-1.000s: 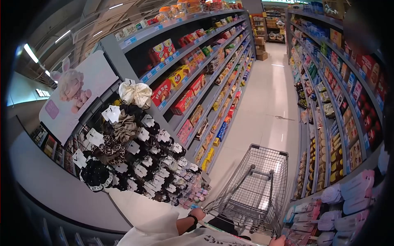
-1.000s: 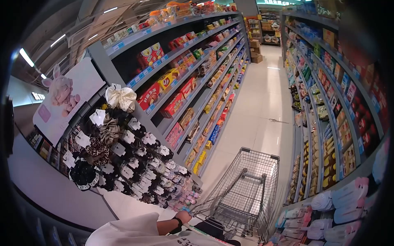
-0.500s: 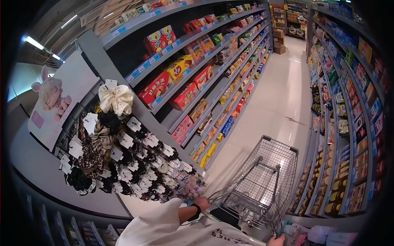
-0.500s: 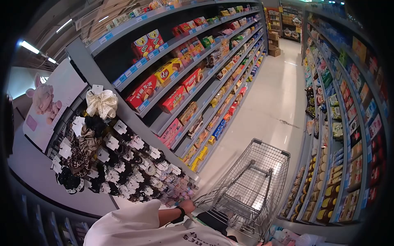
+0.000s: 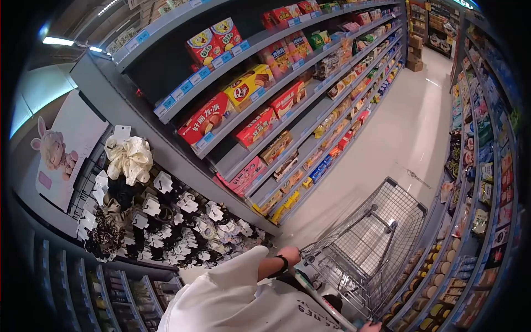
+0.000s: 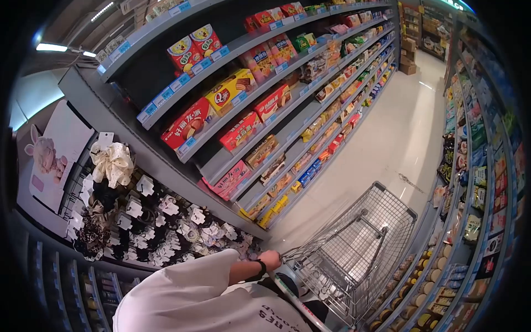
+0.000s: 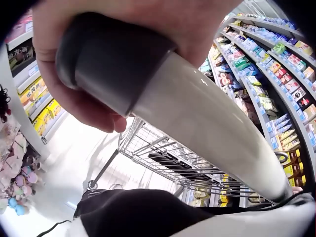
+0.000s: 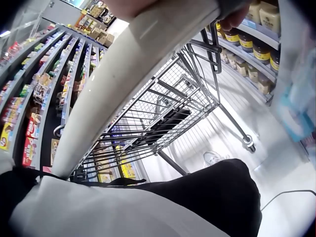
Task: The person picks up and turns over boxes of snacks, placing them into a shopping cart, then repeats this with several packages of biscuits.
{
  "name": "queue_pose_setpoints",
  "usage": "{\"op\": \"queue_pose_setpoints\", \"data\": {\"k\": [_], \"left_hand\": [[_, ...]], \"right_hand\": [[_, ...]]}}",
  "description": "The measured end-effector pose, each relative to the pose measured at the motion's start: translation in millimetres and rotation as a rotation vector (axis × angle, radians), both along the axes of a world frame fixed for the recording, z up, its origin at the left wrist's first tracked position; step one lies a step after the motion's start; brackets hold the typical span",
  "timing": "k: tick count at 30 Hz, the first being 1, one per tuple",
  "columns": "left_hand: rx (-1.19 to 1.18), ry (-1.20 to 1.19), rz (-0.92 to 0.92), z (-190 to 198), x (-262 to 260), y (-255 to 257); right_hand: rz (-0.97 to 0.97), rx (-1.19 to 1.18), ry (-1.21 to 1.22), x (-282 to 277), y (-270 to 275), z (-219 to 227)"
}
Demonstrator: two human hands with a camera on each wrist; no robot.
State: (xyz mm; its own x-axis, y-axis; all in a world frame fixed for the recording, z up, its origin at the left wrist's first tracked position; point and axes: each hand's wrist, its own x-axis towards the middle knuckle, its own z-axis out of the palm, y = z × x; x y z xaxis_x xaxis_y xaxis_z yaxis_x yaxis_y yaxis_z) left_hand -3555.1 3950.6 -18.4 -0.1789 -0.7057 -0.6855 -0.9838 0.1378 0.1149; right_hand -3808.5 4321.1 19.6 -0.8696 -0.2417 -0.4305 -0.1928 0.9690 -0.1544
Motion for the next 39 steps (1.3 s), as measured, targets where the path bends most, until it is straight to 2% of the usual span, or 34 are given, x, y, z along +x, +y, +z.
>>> {"op": "queue_pose_setpoints", "data": {"k": [2,4,5,6,8,9,11,15,18,19,20,24,25,26,27,28,30,33,34,35,36,37,39], "left_hand": [[0.01,0.003,-0.023,-1.6,-11.4,-7.4],[-0.027,0.04,0.009,-3.4,-31.0,-16.8],[-0.032,0.07,0.01,-1.5,-37.5,-16.6],[-0.019,0.05,0.041,-8.6,-42.0,-15.0],[0.058,0.063,0.11,-3.1,-51.8,-8.7],[0.067,0.06,0.122,-5.7,-53.7,-3.0],[0.05,0.079,0.172,-14.7,-57.5,2.2],[0.01,0.087,0.274,-14.2,-62.7,-7.4],[-0.021,0.072,0.263,-25.2,-49.5,-35.7],[-0.049,0.056,0.255,-15.2,-45.2,-47.5],[-0.135,0.063,0.275,-20.8,-37.1,-59.1],[-0.19,-0.013,0.253,7.6,-9.5,-111.8],[-0.172,0.013,0.241,-7.6,5.4,-129.5],[-0.152,-0.004,0.164,-53.1,26.0,-148.6],[-0.236,-0.026,0.166,-19.6,20.7,-154.5],[-0.267,-0.005,0.19,-5.4,26.6,-164.4],[-0.276,0.024,0.172,-14.1,41.9,-186.7],[-0.428,0.104,0.082,-17.4,57.1,-201.7],[-0.433,0.138,0.136,-11.4,58.1,-209.1],[-0.412,0.125,0.107,7.3,59.8,-215.6],[-0.383,0.109,0.072,11.2,64.6,-212.1],[-0.385,0.134,0.112,7.2,67.7,-204.8],[-0.513,0.069,0.054,11.6,66.2,-222.3]], "right_hand": [[-0.048,-0.041,-0.026,-22.1,-20.2,6.3],[0.026,-0.026,0.093,-46.5,-18.3,-24.7],[-0.003,-0.055,-0.016,-66.8,-32.4,-9.3],[-0.01,-0.051,0.003,-80.5,-39.4,-12.7],[-0.061,0.068,0.207,-108.6,-53.0,-34.3],[0.038,-0.001,0.203,-126.1,-53.6,-38.3],[0.071,0.009,0.257,-160.9,-62.1,-68.0],[0.176,0.002,0.221,-185.0,-112.3,-48.7],[0.306,-0.173,0.37,-176.7,-144.1,-54.8],[0.313,-0.152,0.339,-168.7,-159.7,-41.5],[0.322,-0.124,0.306,-157.6,-170.9,-34.5],[0.397,-0.113,0.097,-109.5,-203.2,-37.4],[0.47,-0.113,0.076,-96.8,-209.8,-38.1],[0.55,-0.106,0.052,-84.4,-214.9,-38.0],[0.57,-0.1,0.026,-71.5,-220.4,-37.7],[0.594,-0.095,0.0,-61.5,-226.5,-39.8],[0.674,-0.07,0.002,-50.3,-232.5,-50.9],[0.698,0.022,-0.158,-36.4,-245.6,-37.5],[0.722,0.057,-0.175,-33.9,-247.9,-39.0],[0.75,0.09,-0.192,-32.1,-252.0,-37.8],[0.774,0.133,-0.221,-29.9,-257.7,-42.2],[0.784,0.175,-0.252,-29.0,-259.1,-47.2],[0.875,0.236,-0.288,-23.2,-267.6,-45.8]]}}
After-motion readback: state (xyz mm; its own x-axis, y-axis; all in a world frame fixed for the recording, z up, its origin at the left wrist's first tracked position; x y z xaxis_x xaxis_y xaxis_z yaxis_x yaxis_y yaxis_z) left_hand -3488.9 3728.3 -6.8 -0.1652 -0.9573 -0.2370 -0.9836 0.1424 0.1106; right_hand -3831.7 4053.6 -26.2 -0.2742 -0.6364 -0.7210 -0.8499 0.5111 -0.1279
